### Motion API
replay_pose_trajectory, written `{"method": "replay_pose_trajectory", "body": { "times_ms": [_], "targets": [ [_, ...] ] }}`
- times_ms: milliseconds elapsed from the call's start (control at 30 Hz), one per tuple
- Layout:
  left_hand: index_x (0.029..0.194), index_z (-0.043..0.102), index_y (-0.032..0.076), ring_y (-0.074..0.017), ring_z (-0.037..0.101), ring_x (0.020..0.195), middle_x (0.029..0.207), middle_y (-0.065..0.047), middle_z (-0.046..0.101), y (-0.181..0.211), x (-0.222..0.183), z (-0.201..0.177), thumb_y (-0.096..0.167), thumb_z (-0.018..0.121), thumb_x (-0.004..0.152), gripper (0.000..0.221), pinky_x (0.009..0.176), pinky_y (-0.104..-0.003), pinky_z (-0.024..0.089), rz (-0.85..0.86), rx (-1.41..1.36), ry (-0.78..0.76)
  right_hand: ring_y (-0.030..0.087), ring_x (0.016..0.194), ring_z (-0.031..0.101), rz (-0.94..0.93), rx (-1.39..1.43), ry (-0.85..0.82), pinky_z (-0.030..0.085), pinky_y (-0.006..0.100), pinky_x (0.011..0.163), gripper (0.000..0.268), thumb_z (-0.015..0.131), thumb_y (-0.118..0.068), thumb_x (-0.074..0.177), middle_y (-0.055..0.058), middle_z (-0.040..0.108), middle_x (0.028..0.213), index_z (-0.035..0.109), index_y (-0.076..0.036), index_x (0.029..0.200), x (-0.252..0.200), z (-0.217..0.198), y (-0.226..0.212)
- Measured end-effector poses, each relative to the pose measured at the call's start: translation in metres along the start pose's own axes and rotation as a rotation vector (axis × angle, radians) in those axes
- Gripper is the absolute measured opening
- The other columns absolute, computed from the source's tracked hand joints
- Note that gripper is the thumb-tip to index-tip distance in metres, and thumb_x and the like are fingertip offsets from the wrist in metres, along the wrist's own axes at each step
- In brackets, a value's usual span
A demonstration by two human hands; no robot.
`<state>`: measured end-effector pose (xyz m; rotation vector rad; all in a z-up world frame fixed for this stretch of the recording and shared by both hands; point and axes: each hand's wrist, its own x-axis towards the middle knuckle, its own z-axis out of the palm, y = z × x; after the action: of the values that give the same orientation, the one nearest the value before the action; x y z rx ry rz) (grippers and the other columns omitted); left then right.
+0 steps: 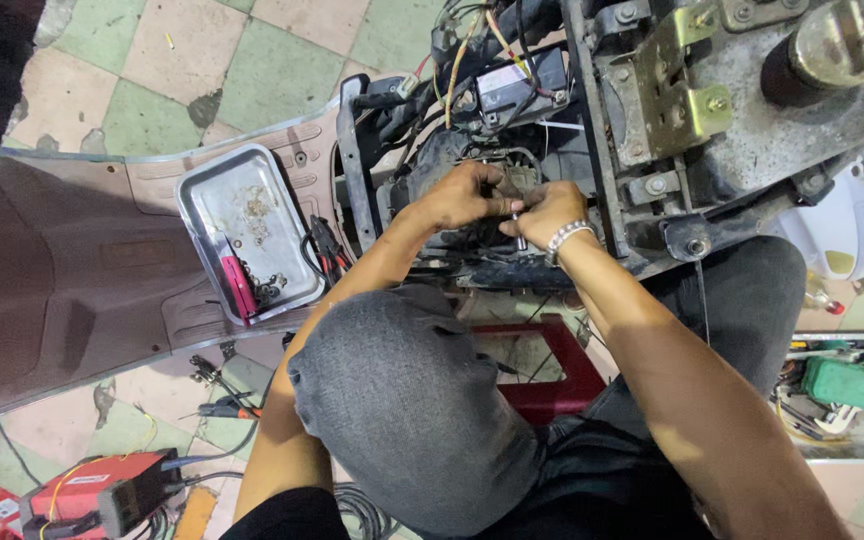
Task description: The person repairs internal components of a scooter by using a welding tool to fuse parts, cutting wires with pliers, and tightening a bolt with a socket wrench.
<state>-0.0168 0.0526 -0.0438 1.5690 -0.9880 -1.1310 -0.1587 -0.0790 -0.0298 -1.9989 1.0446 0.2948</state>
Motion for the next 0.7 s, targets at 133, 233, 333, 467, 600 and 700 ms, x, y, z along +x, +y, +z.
{"method": "replay_pose_trajectory", "body": {
  "times_ms": [133,233,333,467,600,700],
  "targets": [
    [0.096,0.078,0.003,-0.0114,0.066,0.081,0.088,-0.005,0.077,0.003,0.0,0.0,0.028,0.085,0.083,0.029,0.075,-0.031,0.056,-0.062,-0.026,-0.008,0.016,0.068,0.067,-0.051,-0.1,0.052,0.055,0.031,0.066,0.043,0.102,-0.022,0.06,0.009,0.072,0.075,0.078,0.001,0.088,-0.003,0.001,0.0],
    [0.097,0.078,0.003,-0.0137,0.063,0.079,0.087,-0.008,0.076,0.002,-0.001,-0.001,0.026,0.086,0.085,0.027,0.074,-0.032,0.053,-0.097,0.114,0.012,0.018,0.067,0.069,-0.013,0.086,-0.095,0.056,0.035,0.064,0.037,0.091,-0.022,0.066,0.009,0.076,0.075,0.079,-0.009,0.098,-0.006,-0.004,0.0],
    [0.099,0.078,0.004,-0.0114,0.066,0.083,0.09,-0.006,0.078,-0.005,0.004,-0.001,0.026,0.085,0.085,0.027,0.077,-0.03,0.055,-0.03,-0.001,-0.018,0.023,0.067,0.072,0.089,0.106,-0.152,0.058,0.039,0.064,0.035,0.09,-0.026,0.069,0.013,0.077,0.077,0.079,-0.002,0.092,-0.006,-0.007,-0.005],
    [0.098,0.078,0.003,-0.0109,0.068,0.084,0.091,-0.006,0.079,-0.01,0.006,0.001,0.026,0.085,0.084,0.028,0.078,-0.031,0.057,-0.041,-0.029,-0.03,0.017,0.068,0.068,-0.034,-0.136,0.019,0.054,0.031,0.067,0.045,0.102,-0.024,0.059,0.01,0.074,0.076,0.079,0.001,0.089,-0.005,-0.004,-0.007],
    [0.098,0.078,0.003,-0.0117,0.066,0.084,0.09,-0.007,0.078,-0.006,0.005,-0.001,0.026,0.085,0.086,0.027,0.078,-0.031,0.055,-0.032,0.006,-0.026,0.014,0.062,0.068,-0.021,0.105,-0.089,0.054,0.03,0.059,0.032,0.09,-0.017,0.071,0.008,0.076,0.072,0.078,-0.001,0.097,-0.004,-0.007,0.004],
    [0.097,0.079,0.004,-0.0116,0.068,0.082,0.089,-0.006,0.078,0.0,0.003,-0.002,0.027,0.083,0.086,0.026,0.077,-0.03,0.055,-0.01,0.027,-0.03,0.016,0.057,0.062,0.062,0.242,-0.113,0.048,0.033,0.053,0.027,0.086,-0.01,0.074,0.011,0.072,0.071,0.081,-0.001,0.099,-0.005,-0.007,0.005]
  ]
}}
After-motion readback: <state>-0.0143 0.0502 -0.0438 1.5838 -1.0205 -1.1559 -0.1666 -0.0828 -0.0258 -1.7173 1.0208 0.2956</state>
